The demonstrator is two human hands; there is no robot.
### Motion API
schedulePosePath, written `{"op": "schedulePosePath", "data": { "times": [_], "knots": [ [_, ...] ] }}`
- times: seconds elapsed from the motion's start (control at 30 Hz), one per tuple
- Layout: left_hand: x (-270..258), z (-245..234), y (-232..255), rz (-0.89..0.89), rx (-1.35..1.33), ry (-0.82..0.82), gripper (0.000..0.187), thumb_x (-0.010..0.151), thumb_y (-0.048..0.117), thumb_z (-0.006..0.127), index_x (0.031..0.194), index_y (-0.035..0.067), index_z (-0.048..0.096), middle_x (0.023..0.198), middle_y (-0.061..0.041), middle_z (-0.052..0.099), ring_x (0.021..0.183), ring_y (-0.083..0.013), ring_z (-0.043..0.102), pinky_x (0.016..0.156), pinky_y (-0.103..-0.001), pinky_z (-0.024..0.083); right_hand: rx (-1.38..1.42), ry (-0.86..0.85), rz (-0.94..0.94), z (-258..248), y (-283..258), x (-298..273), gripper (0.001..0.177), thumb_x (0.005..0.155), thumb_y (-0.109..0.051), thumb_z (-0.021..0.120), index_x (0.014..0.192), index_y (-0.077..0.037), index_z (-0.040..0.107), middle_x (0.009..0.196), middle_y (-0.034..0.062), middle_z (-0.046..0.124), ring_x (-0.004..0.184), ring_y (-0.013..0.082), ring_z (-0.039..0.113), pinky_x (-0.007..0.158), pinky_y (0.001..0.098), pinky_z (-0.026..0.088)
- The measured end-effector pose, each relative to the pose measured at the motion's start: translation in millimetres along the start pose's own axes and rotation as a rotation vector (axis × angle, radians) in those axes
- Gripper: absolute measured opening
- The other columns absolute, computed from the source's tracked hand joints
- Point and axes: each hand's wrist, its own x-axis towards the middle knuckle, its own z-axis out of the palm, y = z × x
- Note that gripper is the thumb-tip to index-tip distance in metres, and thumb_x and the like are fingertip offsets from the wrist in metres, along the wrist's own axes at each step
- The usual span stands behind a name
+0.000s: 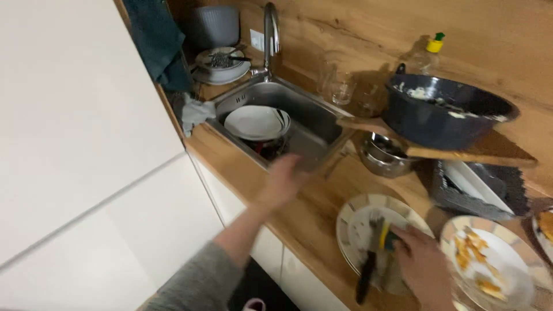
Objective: Washing a plate in the sink and then wiping a wooden dining table with a sponge and a cloth
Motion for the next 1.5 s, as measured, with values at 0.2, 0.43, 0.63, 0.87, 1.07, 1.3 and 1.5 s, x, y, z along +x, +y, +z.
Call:
{"op": "schedulePosePath", "data": {
  "times": [0.2, 0.43, 0.63, 0.87, 1.07, 1.3, 1.5],
  "knots": [
    [97.5, -134.6, -205.7, -0.494, 0.518, -0.111, 0.044, 0.085, 0.040, 0.069, 0.121, 0.015, 0.062, 0.114, -0.019, 0.065, 0.109, -0.0477, 0.063, 0.078, -0.062, 0.056, 0.218, 0.416, -0.111, -30.6, -61.6, -2.3, 0.041, 0.096, 0.000, 0.063, 0.126, -0.025, 0.075, 0.124, -0.0018, 0.076, 0.104, 0.0203, 0.071, 0.097, 0.0331, 0.052],
    [181.5, -153.4, -349.2, -0.552, 0.860, -0.414, 0.066, 0.097, 0.025, 0.049, 0.159, 0.007, 0.034, 0.162, -0.022, 0.029, 0.149, -0.0433, 0.025, 0.115, -0.056, 0.031, 0.304, 0.432, -0.261, -22.5, -221.3, 26.0, 0.031, 0.090, -0.014, 0.067, 0.120, -0.018, 0.075, 0.120, 0.0021, 0.077, 0.108, 0.0162, 0.073, 0.107, 0.0311, 0.050],
    [210.4, -199.2, -260.6, -0.485, 0.532, -0.331, 0.045, 0.099, 0.005, 0.062, 0.140, 0.007, 0.045, 0.090, -0.019, 0.072, 0.076, -0.0376, 0.072, 0.068, -0.049, 0.058, 0.699, 0.166, -0.047, 10.8, -275.4, 63.1, 0.024, 0.083, -0.013, 0.074, 0.105, -0.009, 0.083, 0.113, 0.0037, 0.083, 0.109, 0.0108, 0.074, 0.099, 0.0248, 0.049],
    [240.7, -195.2, -158.4, -0.207, -0.115, -0.175, 0.007, 0.106, 0.018, 0.046, 0.108, 0.015, 0.052, 0.083, -0.011, 0.061, 0.074, -0.0319, 0.060, 0.068, -0.047, 0.044, 1.015, -0.067, 0.331, -6.2, -357.5, 136.4, 0.030, 0.092, -0.011, 0.067, 0.119, -0.012, 0.079, 0.126, 0.0012, 0.080, 0.115, 0.0124, 0.071, 0.104, 0.0271, 0.051],
    [210.9, -220.0, -17.1, 0.186, -0.314, -0.436, 0.025, 0.105, 0.020, 0.049, 0.121, 0.011, 0.066, 0.099, -0.014, 0.072, 0.092, -0.0334, 0.073, 0.079, -0.045, 0.059, 0.966, 0.218, -0.250, 24.2, -338.3, 180.8, 0.080, 0.086, -0.014, 0.079, 0.153, 0.001, 0.039, 0.157, 0.0270, 0.041, 0.145, 0.0516, 0.032, 0.115, 0.0630, 0.029],
    [185.4, -202.8, 37.7, 0.379, -0.341, -0.396, 0.032, 0.080, 0.011, 0.053, 0.106, 0.016, 0.072, 0.099, -0.001, 0.070, 0.095, -0.0209, 0.066, 0.087, -0.033, 0.047, 1.253, -0.023, -0.045, -23.9, -294.9, 91.9, 0.021, 0.093, -0.013, 0.078, 0.079, -0.012, 0.063, 0.077, -0.0061, 0.057, 0.072, 0.0044, 0.050, 0.062, 0.0225, 0.038],
    [139.1, -163.8, 131.6, 0.364, -0.573, -0.432, 0.044, 0.086, -0.003, 0.048, 0.127, 0.004, 0.064, 0.113, -0.011, 0.065, 0.100, -0.0219, 0.060, 0.095, -0.034, 0.047, 1.799, 0.234, 0.074, -86.0, -224.7, -46.3, 0.049, 0.077, -0.024, 0.086, 0.112, 0.008, 0.072, 0.092, 0.0121, 0.078, 0.077, 0.0204, 0.073, 0.067, 0.0321, 0.057]
  ]
}}
